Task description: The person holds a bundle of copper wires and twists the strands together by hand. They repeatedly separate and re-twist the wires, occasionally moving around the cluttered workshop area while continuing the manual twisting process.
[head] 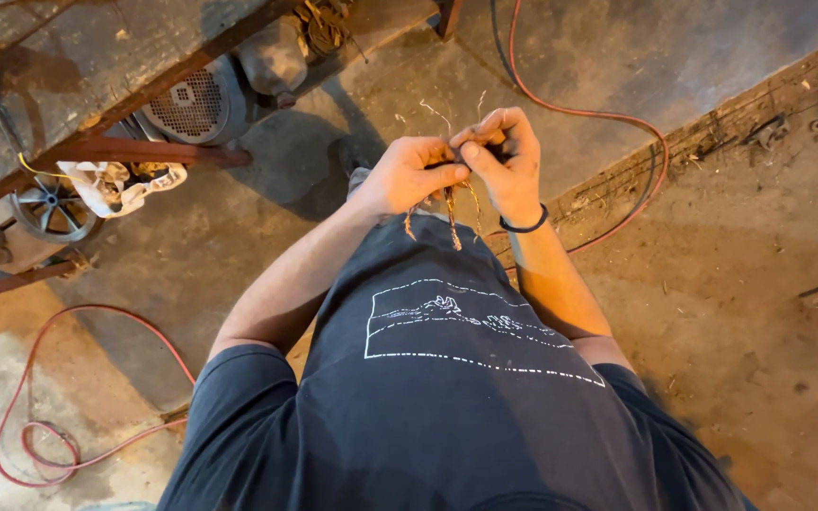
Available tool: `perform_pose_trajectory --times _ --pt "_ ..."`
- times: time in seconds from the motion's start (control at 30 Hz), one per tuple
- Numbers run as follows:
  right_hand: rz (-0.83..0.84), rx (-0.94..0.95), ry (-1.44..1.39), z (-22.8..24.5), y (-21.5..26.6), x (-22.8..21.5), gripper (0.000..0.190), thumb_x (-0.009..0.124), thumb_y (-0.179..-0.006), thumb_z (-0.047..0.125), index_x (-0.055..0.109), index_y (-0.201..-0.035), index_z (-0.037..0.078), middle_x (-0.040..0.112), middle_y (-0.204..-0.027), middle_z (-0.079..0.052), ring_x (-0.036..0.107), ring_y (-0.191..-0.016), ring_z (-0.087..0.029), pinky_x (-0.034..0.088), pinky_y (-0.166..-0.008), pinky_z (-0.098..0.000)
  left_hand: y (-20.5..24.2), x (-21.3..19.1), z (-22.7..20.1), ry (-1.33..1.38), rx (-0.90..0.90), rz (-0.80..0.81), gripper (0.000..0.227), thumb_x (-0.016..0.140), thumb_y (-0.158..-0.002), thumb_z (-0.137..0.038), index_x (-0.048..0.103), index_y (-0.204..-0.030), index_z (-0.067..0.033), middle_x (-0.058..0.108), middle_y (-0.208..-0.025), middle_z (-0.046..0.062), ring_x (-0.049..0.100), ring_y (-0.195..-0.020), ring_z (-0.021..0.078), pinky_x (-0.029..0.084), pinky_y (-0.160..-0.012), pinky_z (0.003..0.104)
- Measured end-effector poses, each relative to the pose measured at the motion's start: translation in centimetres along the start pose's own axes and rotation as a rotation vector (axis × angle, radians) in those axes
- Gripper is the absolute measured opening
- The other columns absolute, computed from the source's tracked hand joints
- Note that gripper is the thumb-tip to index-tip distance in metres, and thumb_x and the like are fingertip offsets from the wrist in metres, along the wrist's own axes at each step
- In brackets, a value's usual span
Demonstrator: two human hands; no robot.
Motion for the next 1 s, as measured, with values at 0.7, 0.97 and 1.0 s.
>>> perform_pose_trajectory --times 0.7,0.97,1.0 --pt "-0.535 -0.057 0.064 2.4 -4.3 -9.2 0.014 0.07 -0.103 0.016 0.064 -0.11 0.005 0.066 -0.077 -0.014 0.069 -0.064 -0.02 0.053 -0.056 -0.0252 -0.9 1.2 -5.7 -0.673 -0.018 0.093 0.015 0.063 -0.095 -0.04 0.073 -0.097 -0.0287 0.078 -0.076 -0.009 0.076 -0.089 0.021 0.058 -0.082 0.04" --pt "-0.016 -0.155 0.719 5.1 -6.3 -1.6 0.024 0.064 -0.11 0.019 0.07 -0.118 -0.002 0.068 -0.098 -0.023 0.068 -0.088 -0.039 0.054 -0.083 -0.0419 0.5 -5.3 -3.1 -0.453 -0.038 -0.045 0.013 0.06 -0.098 -0.033 0.068 -0.101 -0.0227 0.076 -0.075 -0.004 0.076 -0.079 0.0215 0.058 -0.076 0.038" --pt "-0.019 -0.157 0.721 4.5 -6.7 -0.1 0.024 0.064 -0.11 0.019 0.07 -0.118 -0.002 0.068 -0.098 -0.023 0.068 -0.088 -0.039 0.054 -0.083 -0.0419 0.5 -5.6 -3.6 -0.454 -0.035 -0.041 0.013 0.06 -0.098 -0.033 0.068 -0.101 -0.0227 0.076 -0.075 -0.004 0.076 -0.079 0.0215 0.058 -0.076 0.038"
Point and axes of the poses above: each hand's wrist, its own y-axis away from the middle knuckle, its own x-axis out of the palm, z = x × y, the point moved 8 cm from there along -y, towards the middle knuckle
